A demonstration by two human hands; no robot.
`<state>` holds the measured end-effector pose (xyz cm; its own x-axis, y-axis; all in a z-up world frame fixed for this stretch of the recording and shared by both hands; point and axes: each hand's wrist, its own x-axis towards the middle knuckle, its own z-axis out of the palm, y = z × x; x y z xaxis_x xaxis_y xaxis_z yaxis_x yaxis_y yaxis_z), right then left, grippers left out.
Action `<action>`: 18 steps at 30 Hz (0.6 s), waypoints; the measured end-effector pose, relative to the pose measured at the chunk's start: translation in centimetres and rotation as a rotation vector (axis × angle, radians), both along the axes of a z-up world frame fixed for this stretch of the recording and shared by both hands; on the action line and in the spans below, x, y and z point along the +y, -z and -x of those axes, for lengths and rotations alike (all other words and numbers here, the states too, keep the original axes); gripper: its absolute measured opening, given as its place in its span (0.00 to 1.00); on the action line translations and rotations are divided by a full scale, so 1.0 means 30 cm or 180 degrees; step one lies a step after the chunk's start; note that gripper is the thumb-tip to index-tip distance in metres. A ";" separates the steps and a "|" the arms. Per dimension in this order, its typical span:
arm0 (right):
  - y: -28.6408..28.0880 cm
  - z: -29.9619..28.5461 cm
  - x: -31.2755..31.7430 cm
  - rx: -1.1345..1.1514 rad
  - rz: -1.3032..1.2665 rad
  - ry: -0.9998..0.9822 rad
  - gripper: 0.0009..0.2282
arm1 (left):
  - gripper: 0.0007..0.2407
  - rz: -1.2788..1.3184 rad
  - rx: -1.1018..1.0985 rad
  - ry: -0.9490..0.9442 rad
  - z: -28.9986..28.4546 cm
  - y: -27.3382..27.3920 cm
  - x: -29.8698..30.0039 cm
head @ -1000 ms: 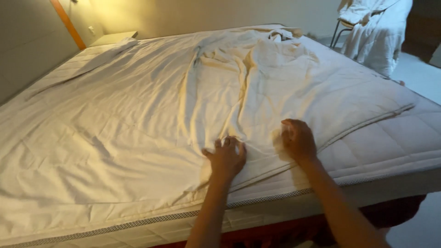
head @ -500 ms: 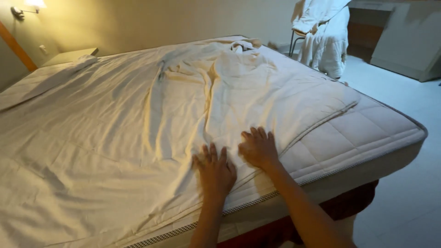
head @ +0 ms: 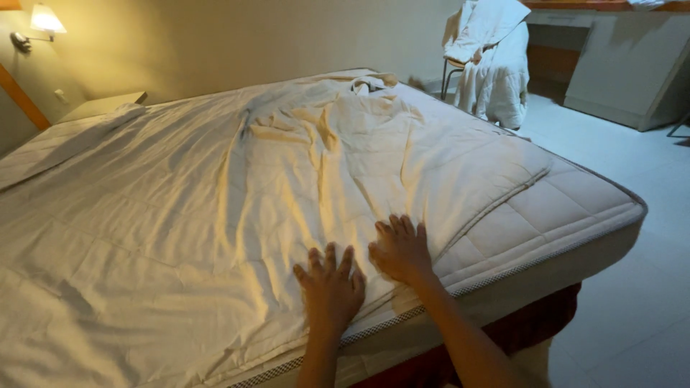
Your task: The person smooths a white bed sheet on a mattress using both hands. They repeatedly rub and press the fabric against the mattress surface to remove wrinkles.
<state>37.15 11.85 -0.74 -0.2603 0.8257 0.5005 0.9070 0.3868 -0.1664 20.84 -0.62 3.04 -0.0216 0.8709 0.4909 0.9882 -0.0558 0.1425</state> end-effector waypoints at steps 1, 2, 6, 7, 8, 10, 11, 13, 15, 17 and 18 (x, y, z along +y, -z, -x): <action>0.010 -0.005 0.001 0.0003 -0.0009 0.0015 0.28 | 0.23 -0.0009 0.0003 0.0015 -0.003 0.008 0.003; 0.023 -0.008 -0.001 -0.0065 -0.0206 0.0007 0.27 | 0.23 -0.0090 0.0008 -0.0009 -0.004 0.017 0.002; 0.022 -0.004 0.006 0.0004 -0.0648 -0.0093 0.26 | 0.23 -0.0263 -0.0002 -0.0040 0.005 0.033 0.016; 0.012 -0.013 0.022 0.0005 -0.0663 -0.0114 0.26 | 0.23 -0.0278 -0.0003 -0.0060 0.012 0.035 0.021; 0.011 -0.024 0.032 0.0284 -0.0682 -0.0221 0.25 | 0.22 -0.0253 -0.0053 0.0008 0.017 0.042 0.023; -0.003 -0.075 0.066 0.0568 -0.0695 -0.0316 0.24 | 0.22 -0.0223 -0.0100 0.0086 0.022 0.056 0.029; -0.015 -0.114 0.088 0.0479 -0.1040 -0.0507 0.22 | 0.22 -0.0311 -0.0099 0.0110 0.022 0.063 0.033; -0.041 -0.178 0.142 0.0394 -0.1404 -0.0737 0.20 | 0.22 -0.0422 -0.0097 0.0095 0.029 0.055 0.044; -0.043 -0.252 0.173 0.0188 -0.1041 -0.0356 0.18 | 0.23 -0.0151 -0.0205 0.0121 0.025 0.045 0.036; -0.005 -0.280 0.184 0.0496 -0.0898 -0.0148 0.17 | 0.23 0.0008 -0.0235 0.0044 0.013 0.011 0.044; 0.000 -0.294 0.202 0.0803 -0.0776 0.0057 0.16 | 0.22 0.0141 -0.0265 -0.0032 0.006 -0.013 0.059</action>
